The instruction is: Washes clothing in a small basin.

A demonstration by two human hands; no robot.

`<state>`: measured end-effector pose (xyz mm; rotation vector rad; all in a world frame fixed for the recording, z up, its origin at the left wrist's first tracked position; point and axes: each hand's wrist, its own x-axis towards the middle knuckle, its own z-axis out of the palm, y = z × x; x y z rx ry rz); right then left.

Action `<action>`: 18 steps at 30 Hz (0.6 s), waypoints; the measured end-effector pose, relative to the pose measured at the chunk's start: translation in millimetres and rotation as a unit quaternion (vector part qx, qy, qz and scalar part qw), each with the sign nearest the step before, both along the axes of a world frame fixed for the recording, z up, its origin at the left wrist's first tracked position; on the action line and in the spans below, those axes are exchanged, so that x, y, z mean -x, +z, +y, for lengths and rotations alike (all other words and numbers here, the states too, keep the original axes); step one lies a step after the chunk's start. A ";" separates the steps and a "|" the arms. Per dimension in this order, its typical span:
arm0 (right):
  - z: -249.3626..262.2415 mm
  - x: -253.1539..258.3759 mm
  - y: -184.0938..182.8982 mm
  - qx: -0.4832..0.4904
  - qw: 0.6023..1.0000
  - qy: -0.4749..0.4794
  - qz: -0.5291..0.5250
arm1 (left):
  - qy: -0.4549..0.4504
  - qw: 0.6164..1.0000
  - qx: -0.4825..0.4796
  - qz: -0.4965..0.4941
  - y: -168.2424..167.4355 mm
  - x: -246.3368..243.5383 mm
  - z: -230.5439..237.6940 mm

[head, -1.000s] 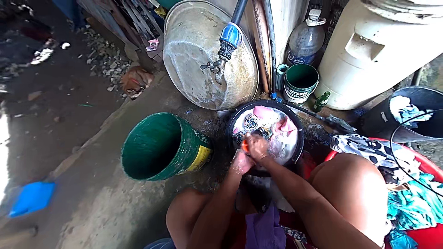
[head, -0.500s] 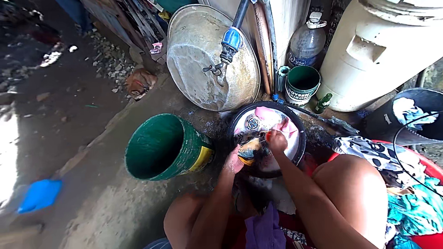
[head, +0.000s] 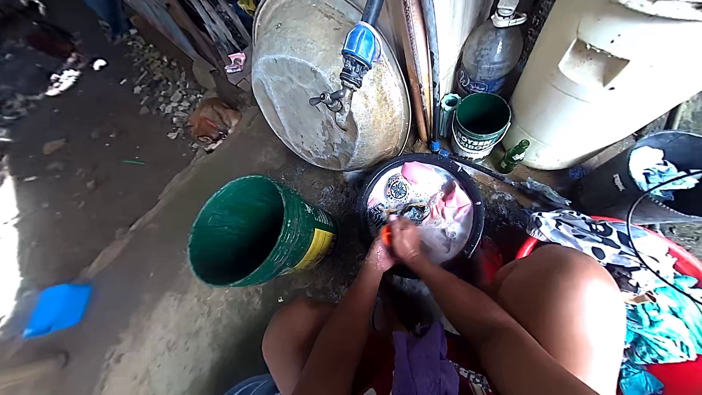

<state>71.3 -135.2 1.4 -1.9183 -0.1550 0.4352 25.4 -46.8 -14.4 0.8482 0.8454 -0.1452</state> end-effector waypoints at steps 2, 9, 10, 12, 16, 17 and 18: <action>13.6 4.1 20.6 0.001 0.992 0.022 -0.124 | 0.036 0.999 0.015 -0.027 10.7 5.7 -4.9; -14.8 -35.6 27.5 0.149 0.988 0.031 -0.007 | -0.028 0.991 0.086 -0.102 33.9 -6.0 -4.8; -2.1 -18.7 36.1 0.115 0.990 0.050 -0.063 | -0.006 0.992 0.088 -0.094 31.0 -1.8 -2.5; 19.7 2.4 36.0 0.029 0.981 0.031 -0.191 | 0.032 0.993 0.082 -0.084 28.9 6.5 1.6; -18.2 -41.4 20.3 0.149 0.988 -0.040 0.007 | -0.075 0.983 0.061 -0.157 36.6 -11.5 8.7; -30.4 -52.0 4.7 0.175 0.979 -0.089 0.055 | -0.091 0.984 0.051 -0.146 36.2 -11.8 13.8; -40.6 -56.0 -17.7 0.188 0.969 -0.139 0.081 | -0.079 0.991 0.024 -0.104 33.5 -10.2 17.4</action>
